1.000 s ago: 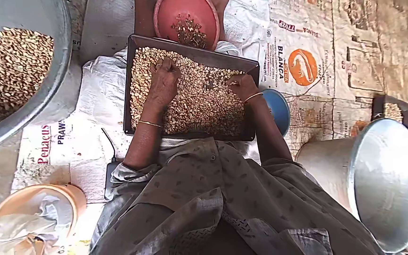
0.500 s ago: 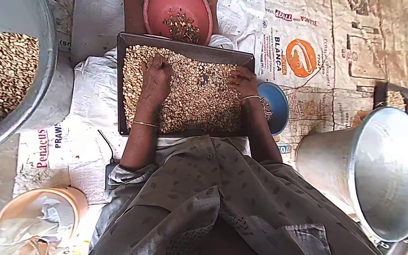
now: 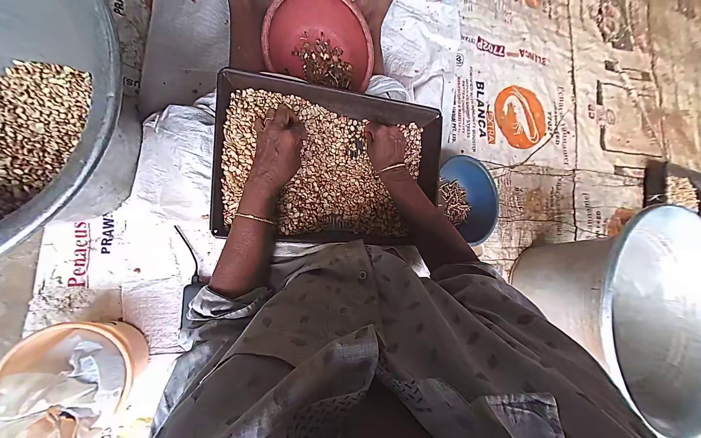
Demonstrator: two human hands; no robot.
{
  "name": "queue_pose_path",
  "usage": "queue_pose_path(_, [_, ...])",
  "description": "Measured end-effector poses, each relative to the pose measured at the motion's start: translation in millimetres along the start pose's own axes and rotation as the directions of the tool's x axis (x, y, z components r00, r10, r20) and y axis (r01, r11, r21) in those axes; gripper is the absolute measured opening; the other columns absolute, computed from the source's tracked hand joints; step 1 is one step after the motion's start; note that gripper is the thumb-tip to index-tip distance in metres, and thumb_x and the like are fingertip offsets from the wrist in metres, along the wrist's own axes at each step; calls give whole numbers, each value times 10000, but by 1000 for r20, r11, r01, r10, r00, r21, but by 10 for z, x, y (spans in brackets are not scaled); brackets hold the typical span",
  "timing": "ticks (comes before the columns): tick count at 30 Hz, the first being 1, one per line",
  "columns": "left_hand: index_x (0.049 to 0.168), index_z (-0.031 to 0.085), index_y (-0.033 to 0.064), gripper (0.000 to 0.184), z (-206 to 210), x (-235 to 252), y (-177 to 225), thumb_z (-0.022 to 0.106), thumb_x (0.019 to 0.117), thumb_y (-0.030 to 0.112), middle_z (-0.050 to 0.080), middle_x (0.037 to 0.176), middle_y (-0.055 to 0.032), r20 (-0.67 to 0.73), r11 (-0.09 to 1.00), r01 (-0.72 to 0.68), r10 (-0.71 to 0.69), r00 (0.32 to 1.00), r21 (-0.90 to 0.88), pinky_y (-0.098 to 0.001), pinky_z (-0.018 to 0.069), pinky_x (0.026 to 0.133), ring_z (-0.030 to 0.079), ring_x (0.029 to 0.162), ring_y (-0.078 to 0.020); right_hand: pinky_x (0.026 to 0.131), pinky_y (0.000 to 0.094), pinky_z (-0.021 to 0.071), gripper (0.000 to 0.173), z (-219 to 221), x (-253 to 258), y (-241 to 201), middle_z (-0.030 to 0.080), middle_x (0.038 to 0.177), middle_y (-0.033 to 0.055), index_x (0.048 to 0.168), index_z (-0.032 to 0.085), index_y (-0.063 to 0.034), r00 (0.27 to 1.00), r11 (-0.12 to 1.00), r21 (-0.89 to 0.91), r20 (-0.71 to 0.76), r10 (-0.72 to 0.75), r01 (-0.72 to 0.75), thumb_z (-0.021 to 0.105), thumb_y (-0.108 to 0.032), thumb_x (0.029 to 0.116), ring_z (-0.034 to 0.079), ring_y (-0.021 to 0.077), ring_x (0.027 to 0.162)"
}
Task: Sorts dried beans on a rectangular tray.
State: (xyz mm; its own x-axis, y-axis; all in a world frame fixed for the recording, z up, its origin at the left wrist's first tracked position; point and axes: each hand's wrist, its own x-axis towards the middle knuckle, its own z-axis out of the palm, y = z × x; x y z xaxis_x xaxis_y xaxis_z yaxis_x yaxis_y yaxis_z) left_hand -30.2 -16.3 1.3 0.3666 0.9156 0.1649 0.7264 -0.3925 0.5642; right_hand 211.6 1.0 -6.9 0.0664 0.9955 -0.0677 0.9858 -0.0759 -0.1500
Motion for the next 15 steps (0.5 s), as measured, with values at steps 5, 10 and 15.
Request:
queue_pose_path(5, [1101, 722, -22, 235, 12, -4, -2, 518, 991, 16, 588, 1316, -253, -2, 1000, -3, 3, 1000, -7, -702, 335, 1063, 501, 1294, -482, 853, 588, 531, 311, 36, -27, -39, 724, 1114, 240, 1200, 693, -15, 1000, 997, -78, -25, -14, 12, 466, -165, 1051, 706, 430, 1045])
queue_pose_path(10, [1094, 708, -39, 216, 0, -18, -16, 526, 987, 5, 589, 1300, -267, -17, 1000, -16, 16, 1000, 0, -685, 350, 1055, 512, 1280, -481, 900, 576, 524, 345, -4, -5, 43, 715, 1136, 239, 1207, 667, 6, 998, 999, 46, -59, -13, 16, 444, -207, 1055, 696, 422, 1078])
queue_pose_path(15, [1100, 709, -36, 232, -5, -14, -9, 519, 971, -11, 578, 1308, -269, 0, 1000, 0, 0, 1000, -19, -681, 331, 1076, 505, 1278, -480, 844, 457, 579, 286, -633, -231, 588, 724, 985, 166, 1149, 661, 25, 951, 938, 348, -291, 107, 1, 458, -145, 1041, 724, 272, 883])
